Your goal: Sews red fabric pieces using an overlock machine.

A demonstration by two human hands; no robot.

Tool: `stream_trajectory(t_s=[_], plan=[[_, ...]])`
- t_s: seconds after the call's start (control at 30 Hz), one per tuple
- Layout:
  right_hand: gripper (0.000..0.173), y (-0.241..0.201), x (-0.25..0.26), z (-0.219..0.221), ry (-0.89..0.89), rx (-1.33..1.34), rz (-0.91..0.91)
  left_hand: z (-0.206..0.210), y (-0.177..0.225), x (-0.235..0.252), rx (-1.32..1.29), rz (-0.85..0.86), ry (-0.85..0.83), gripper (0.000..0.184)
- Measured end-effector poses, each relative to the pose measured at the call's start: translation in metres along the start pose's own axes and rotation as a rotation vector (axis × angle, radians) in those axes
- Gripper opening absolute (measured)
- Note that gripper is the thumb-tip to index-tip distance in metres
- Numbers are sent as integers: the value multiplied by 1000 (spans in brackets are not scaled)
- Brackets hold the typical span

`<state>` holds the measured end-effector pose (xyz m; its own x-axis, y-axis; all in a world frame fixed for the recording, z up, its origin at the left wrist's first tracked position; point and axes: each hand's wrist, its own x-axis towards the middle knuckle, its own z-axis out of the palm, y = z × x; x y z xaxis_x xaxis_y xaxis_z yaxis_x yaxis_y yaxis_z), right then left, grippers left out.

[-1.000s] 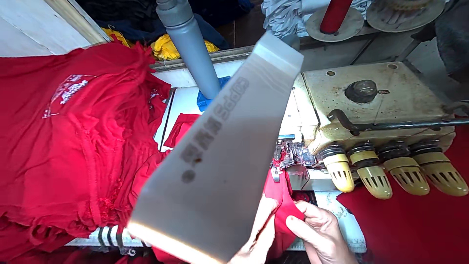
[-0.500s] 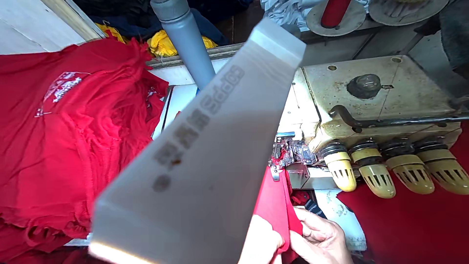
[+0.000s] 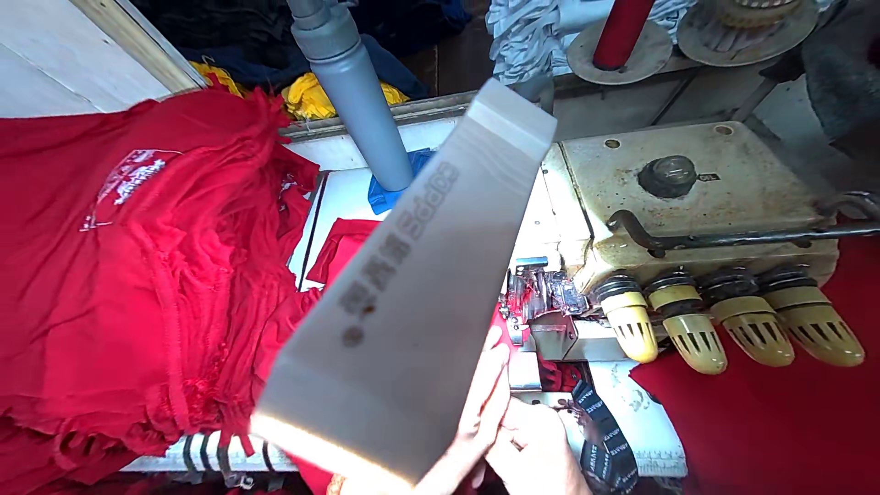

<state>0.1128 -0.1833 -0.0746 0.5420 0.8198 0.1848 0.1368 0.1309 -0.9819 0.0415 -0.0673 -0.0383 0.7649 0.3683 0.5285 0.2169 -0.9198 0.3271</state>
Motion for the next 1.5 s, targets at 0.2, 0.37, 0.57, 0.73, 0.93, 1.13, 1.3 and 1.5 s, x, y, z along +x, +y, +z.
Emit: stream_trajectory(t_s=[0.2,0.37,0.57,0.73,0.93,1.13,1.3,1.5], plan=[[24,-3,3,1,-88,-63,20,1,-18,7,33,-146,31,24],[20,1,2,-12,24,-235,-221,-26,-10,-19,13,-167,26,17],[18,8,3,-33,2,-230,-311,-27,28,-45,-371,-233,-279,16],[16,8,-7,-63,170,-203,-154,-6,19,-56,-188,-128,-256,16],[20,-1,-17,-66,93,100,-53,-37,14,-37,-442,-207,-123,15],[20,-9,-15,-60,21,212,-64,-47,-8,-10,-453,-278,44,12],[14,-19,-21,-52,-74,121,-132,-40,0,-2,-545,-171,-13,12],[32,-25,-19,-57,11,80,-41,-48,-12,-1,-434,-156,-104,12]])
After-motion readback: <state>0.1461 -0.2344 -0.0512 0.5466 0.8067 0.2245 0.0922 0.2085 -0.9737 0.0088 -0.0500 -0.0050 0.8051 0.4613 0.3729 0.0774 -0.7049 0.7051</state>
